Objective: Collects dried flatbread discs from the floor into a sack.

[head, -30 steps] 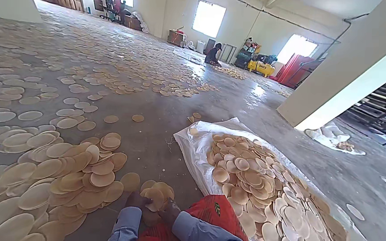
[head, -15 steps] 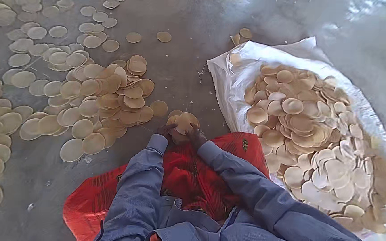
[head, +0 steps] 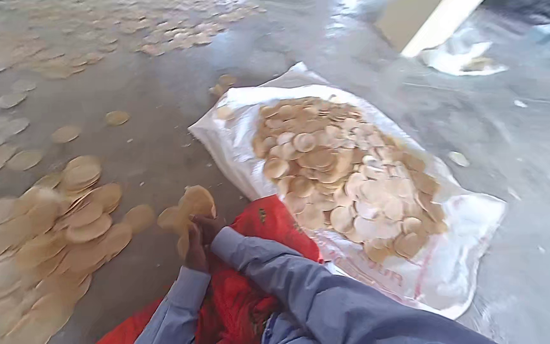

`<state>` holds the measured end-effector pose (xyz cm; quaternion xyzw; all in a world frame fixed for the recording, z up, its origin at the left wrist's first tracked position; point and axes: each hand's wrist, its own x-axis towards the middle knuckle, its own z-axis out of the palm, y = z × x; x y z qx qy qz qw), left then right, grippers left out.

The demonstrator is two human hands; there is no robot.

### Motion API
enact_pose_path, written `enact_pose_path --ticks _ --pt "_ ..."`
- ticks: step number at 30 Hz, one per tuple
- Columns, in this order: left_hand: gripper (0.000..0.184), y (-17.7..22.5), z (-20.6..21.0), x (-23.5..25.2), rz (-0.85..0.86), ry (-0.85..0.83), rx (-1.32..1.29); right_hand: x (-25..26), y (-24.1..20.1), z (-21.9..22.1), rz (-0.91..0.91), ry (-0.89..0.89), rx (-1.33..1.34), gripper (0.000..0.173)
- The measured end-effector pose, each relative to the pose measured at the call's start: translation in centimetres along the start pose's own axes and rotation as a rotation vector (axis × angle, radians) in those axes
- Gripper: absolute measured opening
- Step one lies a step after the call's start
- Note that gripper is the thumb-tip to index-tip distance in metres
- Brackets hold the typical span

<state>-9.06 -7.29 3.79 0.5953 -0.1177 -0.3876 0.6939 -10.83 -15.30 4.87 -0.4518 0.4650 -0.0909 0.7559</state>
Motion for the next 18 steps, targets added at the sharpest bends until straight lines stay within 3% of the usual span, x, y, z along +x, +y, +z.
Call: enact_pose_path --ticks 2,4,5,6,9,13,14,16,18 --pt "0.076 -1.0 0.7 0.2 0.071 -0.034 0.252 -4.5 -5.0 -1.9 0.144 0.01 0.06 0.041" --pt "0.089 -1.5 1.6 0.5 0.21 -0.064 0.515 -6.3 -7.5 -3.7 0.178 -0.027 0.065 0.025" --pt "0.092 -1.0 2.2 0.3 0.26 -0.096 0.599 -6.5 -8.1 -4.7 0.145 -0.038 0.016 0.024" --pt "0.091 -0.4 3.1 0.0 0.316 -0.119 0.628 -6.5 -8.8 -6.0 0.108 -0.054 0.023 0.034" --pt "0.09 1.6 5.5 -1.6 0.476 -0.215 0.576 -5.2 -11.4 -9.5 -0.058 0.05 0.177 0.044" --pt "0.096 2.9 5.2 -3.8 0.343 -0.139 0.578 -1.7 -19.0 -17.9 -0.266 0.246 -0.001 0.048" --pt "0.094 2.7 4.5 -4.0 0.28 -0.098 0.578 0.2 -20.8 -19.8 -0.284 0.31 0.124 0.049" --pt "0.08 1.6 3.3 -4.3 0.157 0.01 0.535 6.5 -22.5 -23.1 -0.313 0.383 0.631 0.047" --pt "0.069 0.0 2.1 -4.3 0.1 0.102 0.487 11.5 -21.8 -24.7 -0.273 0.397 0.817 0.043"
